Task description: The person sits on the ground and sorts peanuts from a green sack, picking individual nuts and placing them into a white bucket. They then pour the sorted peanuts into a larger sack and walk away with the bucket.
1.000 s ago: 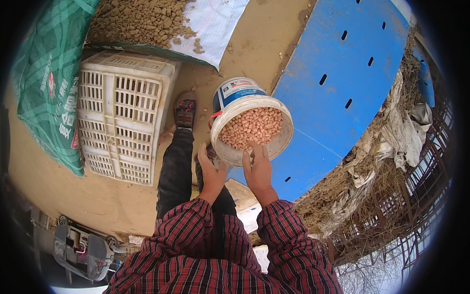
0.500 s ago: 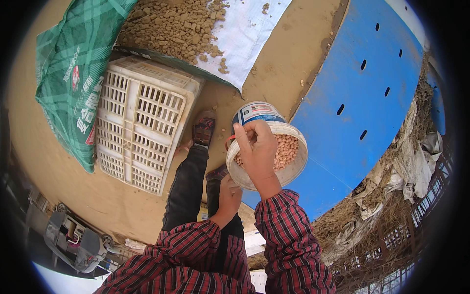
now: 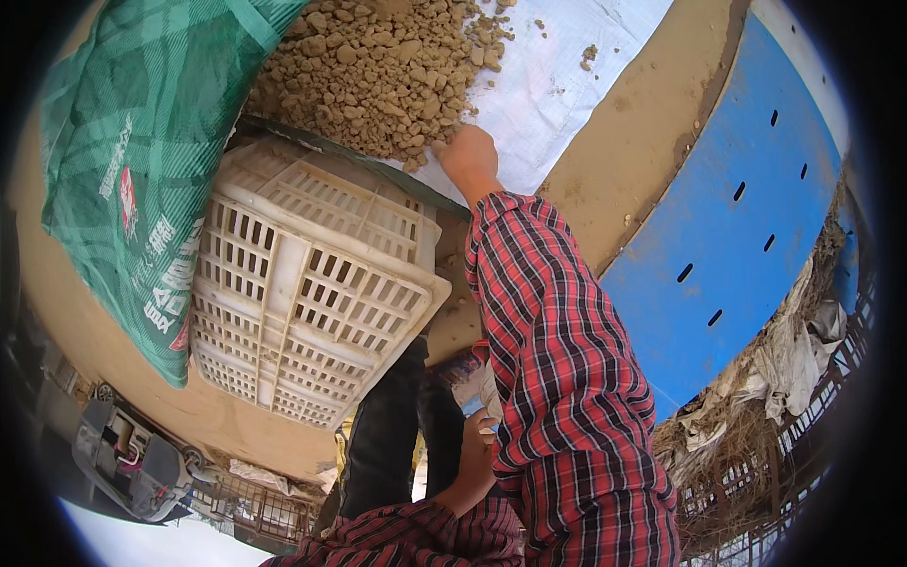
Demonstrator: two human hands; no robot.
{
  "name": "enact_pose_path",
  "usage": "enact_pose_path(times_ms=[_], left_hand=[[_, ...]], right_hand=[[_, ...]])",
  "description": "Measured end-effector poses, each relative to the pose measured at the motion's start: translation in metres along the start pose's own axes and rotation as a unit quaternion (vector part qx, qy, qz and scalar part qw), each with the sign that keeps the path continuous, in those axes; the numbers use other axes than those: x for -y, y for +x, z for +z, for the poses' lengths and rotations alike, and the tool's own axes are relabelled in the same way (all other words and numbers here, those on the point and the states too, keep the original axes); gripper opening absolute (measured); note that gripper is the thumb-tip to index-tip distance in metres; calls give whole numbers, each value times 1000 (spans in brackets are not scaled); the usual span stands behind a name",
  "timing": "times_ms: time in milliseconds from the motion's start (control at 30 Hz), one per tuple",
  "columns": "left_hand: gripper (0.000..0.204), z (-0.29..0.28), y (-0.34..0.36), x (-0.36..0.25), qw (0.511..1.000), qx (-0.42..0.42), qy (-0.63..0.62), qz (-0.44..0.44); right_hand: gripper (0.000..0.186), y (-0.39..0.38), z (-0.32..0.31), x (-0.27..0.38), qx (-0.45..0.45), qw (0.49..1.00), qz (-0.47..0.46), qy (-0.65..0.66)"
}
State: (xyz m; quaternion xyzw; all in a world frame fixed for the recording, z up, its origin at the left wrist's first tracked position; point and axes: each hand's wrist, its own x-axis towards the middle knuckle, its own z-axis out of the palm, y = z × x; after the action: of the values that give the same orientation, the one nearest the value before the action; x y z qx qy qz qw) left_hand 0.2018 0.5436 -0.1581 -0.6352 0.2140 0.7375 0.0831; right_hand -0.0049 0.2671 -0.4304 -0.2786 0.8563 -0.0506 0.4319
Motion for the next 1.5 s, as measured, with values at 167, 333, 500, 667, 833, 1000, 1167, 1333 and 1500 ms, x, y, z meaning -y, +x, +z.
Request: enact_pose_path(times_ms=[167,333,500,667,833,1000,1167,1333,1500], left_hand=[[64,5,0,-8,999,-7,-28,-20],[65,4,-1,-17,999,0,-31,-43],[63,1,2,2,999,-2,-38,-30],[62,-4,13,30,993,52,-52,-92],[62,-2,5,22,998,16,-40,-35],[61,0,3,-1,992,-62,106,18],[72,-7,25,-9,966,-81,171,176],[87,-11,60,-6,973,-38,123,190],[79,-12,108,-40,954,46,141,260]], right_hand=[[29,-5,11,2,-68,997,29,23],[29,-11,13,-2,-81,994,15,67],[32,-19,21,-2,-114,992,13,52],[24,-20,29,1,-147,983,32,108],[22,-27,22,6,-132,986,5,98],[28,-73,-30,-10,-92,988,-72,103],[22,-237,-98,-75,-183,947,-133,226],[17,-386,-89,-122,-123,978,-4,169],[35,-446,-44,-148,-68,967,124,213]])
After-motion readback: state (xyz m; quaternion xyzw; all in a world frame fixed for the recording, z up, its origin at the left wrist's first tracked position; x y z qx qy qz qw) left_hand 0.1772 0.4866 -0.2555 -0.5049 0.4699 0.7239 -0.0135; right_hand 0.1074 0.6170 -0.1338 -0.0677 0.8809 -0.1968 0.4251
